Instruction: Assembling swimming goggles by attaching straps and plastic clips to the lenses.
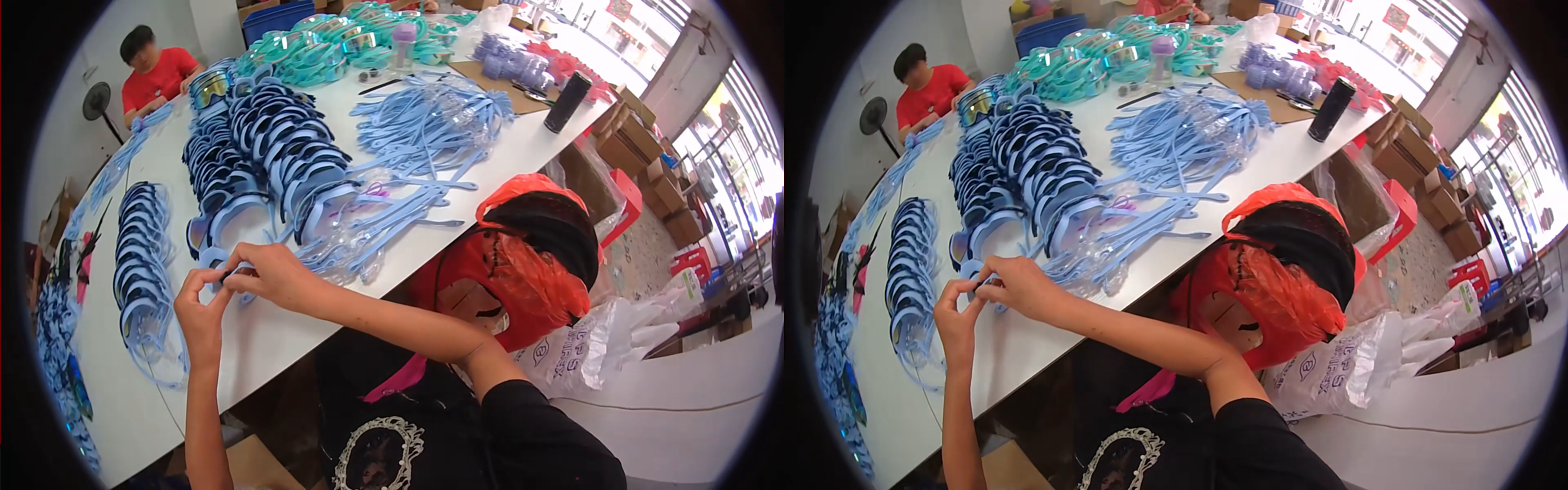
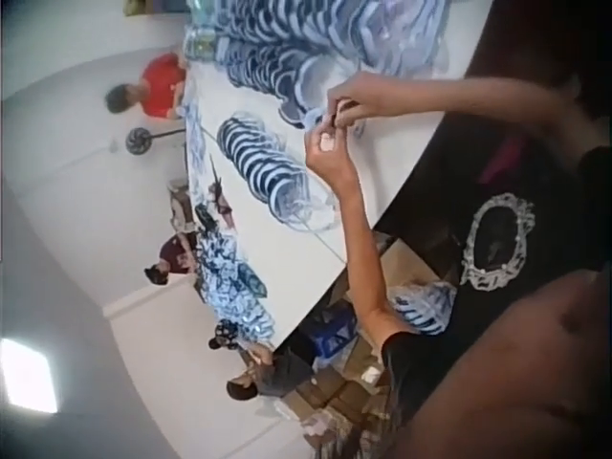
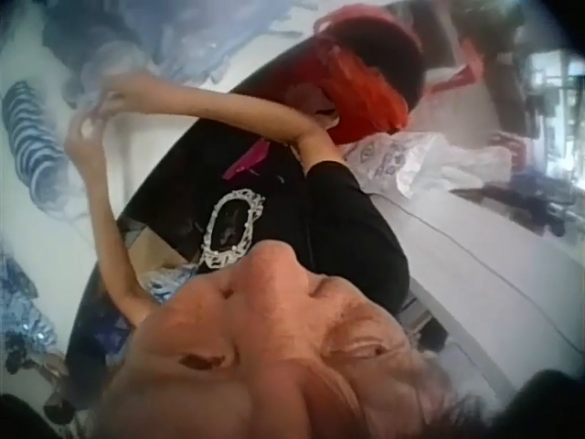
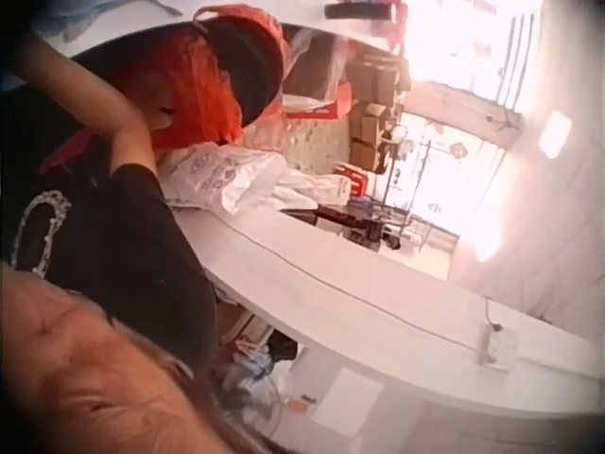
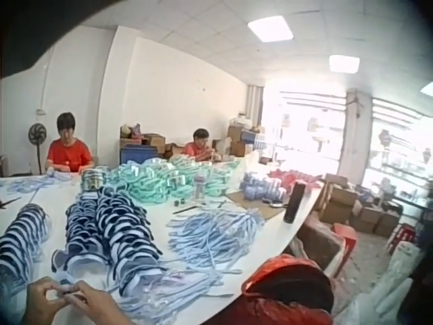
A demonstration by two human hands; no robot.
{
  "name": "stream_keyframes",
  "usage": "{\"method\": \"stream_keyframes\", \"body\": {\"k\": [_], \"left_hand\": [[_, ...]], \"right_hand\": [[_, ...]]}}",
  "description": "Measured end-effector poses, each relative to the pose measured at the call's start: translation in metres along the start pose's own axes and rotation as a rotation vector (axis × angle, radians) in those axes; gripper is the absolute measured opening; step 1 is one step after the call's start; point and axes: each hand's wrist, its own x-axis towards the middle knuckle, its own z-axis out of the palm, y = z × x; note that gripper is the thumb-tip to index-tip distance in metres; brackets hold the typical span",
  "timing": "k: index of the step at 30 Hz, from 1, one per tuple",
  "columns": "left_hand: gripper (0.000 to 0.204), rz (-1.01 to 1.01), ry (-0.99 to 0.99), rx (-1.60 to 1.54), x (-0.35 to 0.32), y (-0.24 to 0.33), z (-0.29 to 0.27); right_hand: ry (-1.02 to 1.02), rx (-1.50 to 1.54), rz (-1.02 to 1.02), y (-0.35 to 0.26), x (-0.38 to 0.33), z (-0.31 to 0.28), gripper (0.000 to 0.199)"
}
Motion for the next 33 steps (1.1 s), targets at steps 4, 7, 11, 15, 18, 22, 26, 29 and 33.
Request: {"method": "stream_keyframes", "body": {"k": [4,7,11,15,18,22,26,29,33], "left_hand": [[0.019,0.081,0.088,0.01,-0.005,-0.015,0.003],[0.022,0.147,0.083,0.064,0.0,-0.027,0.001],[0.027,0.12,-0.024,0.054,0.004,-0.026,-0.001],[0.034,0.253,-0.071,0.244,0.007,-0.025,-0.002],[0.035,0.372,-0.02,0.387,0.011,-0.03,-0.005],[0.021,0.473,0.047,0.497,0.021,-0.027,-0.022],[0.016,0.408,-0.09,0.354,0.026,-0.018,-0.031],[0.021,0.249,-0.24,0.247,0.023,-0.002,-0.039],[0.027,0.074,-0.434,0.129,0.015,0.011,-0.048]], "right_hand": [[-0.019,0.066,0.032,0.003,0.007,0.002,0.023],[0.036,0.107,-0.038,0.015,0.011,0.007,0.023],[0.037,0.064,0.082,0.019,0.012,0.002,0.023],[0.051,0.032,0.059,0.023,0.012,0.003,0.021],[-0.016,0.01,0.091,0.02,0.01,0.003,0.018],[0.014,-0.032,-0.129,0.031,0.012,0.017,0.016],[0.004,-0.034,-0.064,0.014,0.009,0.009,0.018],[-0.038,-0.084,-0.068,0.0,0.006,0.0,0.016],[-0.091,-0.131,-0.06,-0.007,0.004,-0.007,0.015]]}}
